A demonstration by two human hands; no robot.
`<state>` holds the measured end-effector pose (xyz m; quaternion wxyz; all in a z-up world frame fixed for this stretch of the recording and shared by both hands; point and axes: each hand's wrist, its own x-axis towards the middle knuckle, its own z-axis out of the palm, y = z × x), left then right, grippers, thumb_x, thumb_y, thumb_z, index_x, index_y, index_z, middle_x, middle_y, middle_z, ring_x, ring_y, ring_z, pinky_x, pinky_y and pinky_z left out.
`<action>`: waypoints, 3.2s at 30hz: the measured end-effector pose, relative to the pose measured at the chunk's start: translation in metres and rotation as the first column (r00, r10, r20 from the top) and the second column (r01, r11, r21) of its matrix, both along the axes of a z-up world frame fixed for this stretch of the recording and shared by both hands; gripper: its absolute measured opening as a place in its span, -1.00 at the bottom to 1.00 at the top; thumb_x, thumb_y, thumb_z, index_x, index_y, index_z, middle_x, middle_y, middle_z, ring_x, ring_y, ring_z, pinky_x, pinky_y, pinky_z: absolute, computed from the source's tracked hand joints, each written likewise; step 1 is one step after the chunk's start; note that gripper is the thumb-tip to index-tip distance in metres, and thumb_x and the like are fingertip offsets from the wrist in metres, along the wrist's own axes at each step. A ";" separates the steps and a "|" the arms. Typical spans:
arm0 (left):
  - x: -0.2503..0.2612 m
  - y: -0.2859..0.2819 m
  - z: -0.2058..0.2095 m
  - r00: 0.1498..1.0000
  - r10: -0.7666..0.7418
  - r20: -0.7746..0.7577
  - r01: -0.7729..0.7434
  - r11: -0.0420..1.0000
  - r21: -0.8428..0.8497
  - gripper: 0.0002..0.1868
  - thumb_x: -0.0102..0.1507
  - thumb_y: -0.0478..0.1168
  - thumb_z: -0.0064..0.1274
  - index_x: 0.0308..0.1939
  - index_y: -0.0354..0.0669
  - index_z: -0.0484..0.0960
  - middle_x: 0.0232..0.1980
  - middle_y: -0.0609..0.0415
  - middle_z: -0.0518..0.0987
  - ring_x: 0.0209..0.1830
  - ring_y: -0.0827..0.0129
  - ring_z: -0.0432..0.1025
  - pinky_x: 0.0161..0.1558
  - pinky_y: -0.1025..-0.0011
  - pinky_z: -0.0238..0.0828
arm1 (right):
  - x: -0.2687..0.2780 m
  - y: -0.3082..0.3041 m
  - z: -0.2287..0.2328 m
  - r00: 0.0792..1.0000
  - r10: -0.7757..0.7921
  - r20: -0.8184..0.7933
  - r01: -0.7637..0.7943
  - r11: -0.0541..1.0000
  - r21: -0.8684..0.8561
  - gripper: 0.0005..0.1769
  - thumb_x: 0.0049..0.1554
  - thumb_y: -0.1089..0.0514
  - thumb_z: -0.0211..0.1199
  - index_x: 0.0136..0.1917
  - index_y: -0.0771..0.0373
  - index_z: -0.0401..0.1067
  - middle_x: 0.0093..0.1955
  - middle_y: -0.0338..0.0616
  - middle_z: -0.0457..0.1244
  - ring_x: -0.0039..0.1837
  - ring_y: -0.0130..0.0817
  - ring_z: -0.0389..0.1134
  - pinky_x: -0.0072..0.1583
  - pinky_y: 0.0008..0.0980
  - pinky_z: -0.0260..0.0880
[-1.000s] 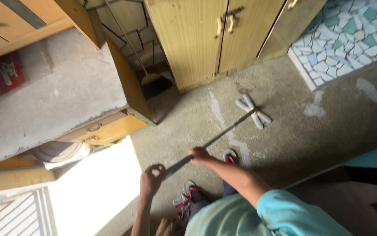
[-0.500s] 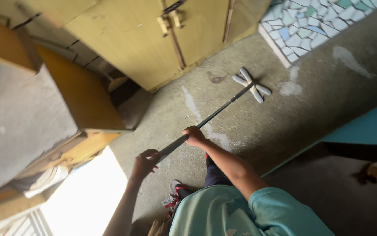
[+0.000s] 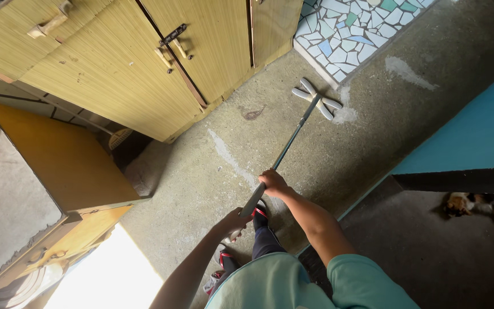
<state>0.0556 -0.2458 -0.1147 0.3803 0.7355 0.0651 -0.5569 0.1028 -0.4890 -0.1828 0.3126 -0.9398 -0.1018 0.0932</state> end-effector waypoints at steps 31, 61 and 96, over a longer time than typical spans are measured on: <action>-0.227 0.341 0.167 0.902 -0.171 0.395 -0.100 0.809 0.579 -0.40 0.22 0.32 0.03 0.19 0.11 0.62 -0.23 -0.06 0.74 -0.10 0.10 0.67 0.00 0.12 0.58 | -0.150 0.373 0.020 0.766 0.639 -0.070 -0.628 0.767 0.135 -0.91 -0.21 0.19 0.26 -0.35 0.17 0.50 -0.29 0.02 0.39 -0.16 0.05 0.45 -0.11 0.00 0.42; 0.003 0.024 0.021 0.565 -0.617 0.548 0.310 0.774 0.551 -0.49 0.38 0.20 -0.13 0.02 -0.22 0.42 -0.22 -0.12 0.68 -0.16 0.02 0.63 -0.16 0.14 0.61 | -0.018 0.054 -0.016 0.961 -0.275 -0.027 0.267 0.948 -0.173 -0.19 0.09 0.09 0.32 0.52 0.24 0.08 0.62 0.05 -0.09 0.66 -0.02 -0.07 0.52 0.06 -0.01; -0.150 0.294 0.129 0.727 -0.294 0.621 -0.011 0.899 0.438 -0.52 0.24 0.19 0.10 0.00 -0.09 0.68 -0.23 -0.19 0.69 -0.17 -0.02 0.64 -0.10 0.11 0.61 | -0.106 0.312 0.017 0.896 0.358 -0.263 -0.425 0.864 -0.270 -0.75 0.07 0.03 0.20 -0.08 0.21 0.52 0.04 0.04 0.37 0.21 0.04 0.36 0.21 0.04 0.37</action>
